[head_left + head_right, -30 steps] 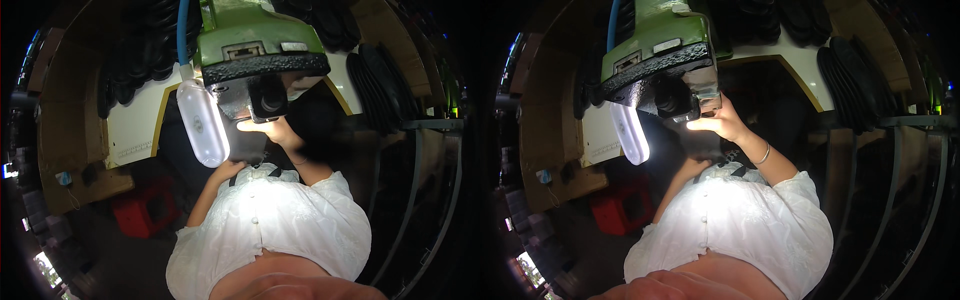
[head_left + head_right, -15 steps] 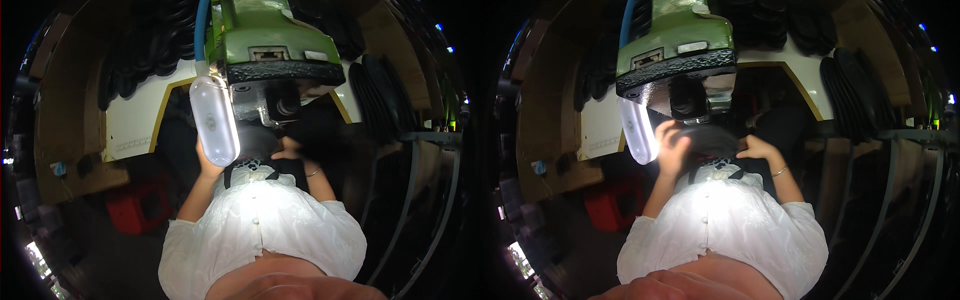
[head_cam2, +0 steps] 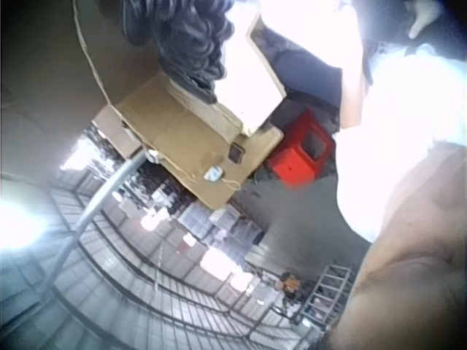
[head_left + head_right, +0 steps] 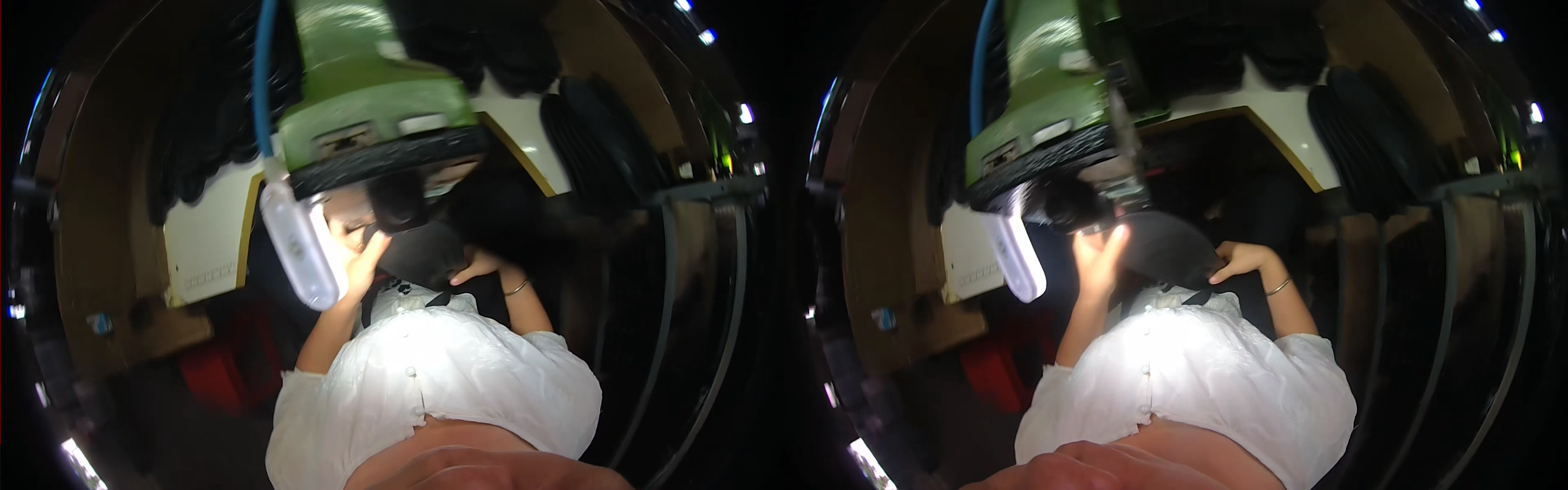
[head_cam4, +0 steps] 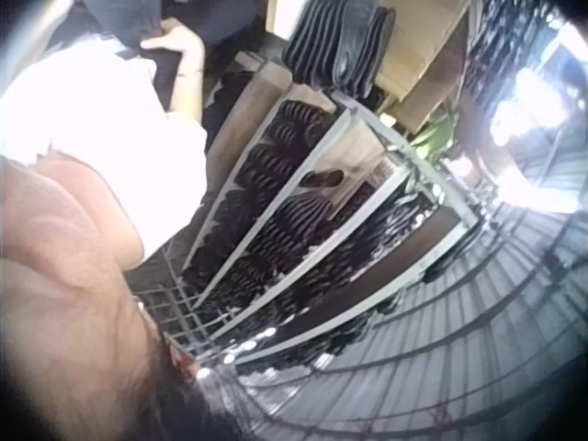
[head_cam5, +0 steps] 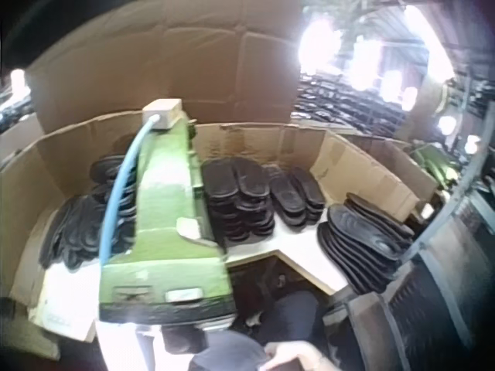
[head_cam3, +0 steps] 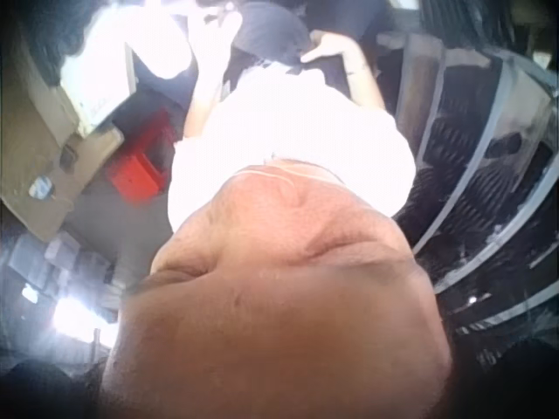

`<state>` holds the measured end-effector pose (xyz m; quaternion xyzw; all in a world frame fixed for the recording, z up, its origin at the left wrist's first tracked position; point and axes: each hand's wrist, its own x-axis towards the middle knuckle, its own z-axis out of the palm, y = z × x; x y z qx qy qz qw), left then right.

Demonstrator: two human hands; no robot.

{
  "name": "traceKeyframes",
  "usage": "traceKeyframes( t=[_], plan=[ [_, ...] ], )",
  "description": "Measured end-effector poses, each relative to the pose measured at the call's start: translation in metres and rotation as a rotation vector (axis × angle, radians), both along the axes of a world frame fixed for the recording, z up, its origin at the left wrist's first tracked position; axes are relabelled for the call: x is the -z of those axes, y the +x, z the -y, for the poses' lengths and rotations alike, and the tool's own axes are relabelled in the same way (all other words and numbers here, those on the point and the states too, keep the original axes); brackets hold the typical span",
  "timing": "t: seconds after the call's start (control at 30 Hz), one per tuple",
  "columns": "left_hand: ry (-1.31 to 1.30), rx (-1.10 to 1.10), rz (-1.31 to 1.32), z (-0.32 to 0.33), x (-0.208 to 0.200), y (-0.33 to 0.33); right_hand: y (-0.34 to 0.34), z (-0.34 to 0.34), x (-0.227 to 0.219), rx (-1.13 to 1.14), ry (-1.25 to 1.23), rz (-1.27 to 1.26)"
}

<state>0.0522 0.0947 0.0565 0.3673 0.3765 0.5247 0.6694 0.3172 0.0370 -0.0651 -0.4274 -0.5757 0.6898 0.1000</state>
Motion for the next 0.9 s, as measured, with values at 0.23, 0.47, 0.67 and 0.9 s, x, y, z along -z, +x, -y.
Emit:
traceKeyframes(
  t=[0.23, 0.47, 0.67, 0.9],
  plan=[
    [0.024, 0.091, -0.225, 0.008, 0.053, -0.032, 0.076, 0.004, -0.114, 0.717, 0.198, -0.182],
    [-0.131, 0.229, -0.406, 0.011, 0.088, -0.041, 0.107, -0.044, -0.168, 1.762, 1.013, -0.490],
    [-0.084, 0.192, -0.352, 0.001, 0.101, -0.060, 0.138, -0.152, -0.156, 1.857, 0.914, -0.704],
    [0.112, -0.181, -0.558, -0.051, 0.092, -0.115, 0.065, -0.180, -0.079, 1.341, 0.533, -0.577]
  ],
)
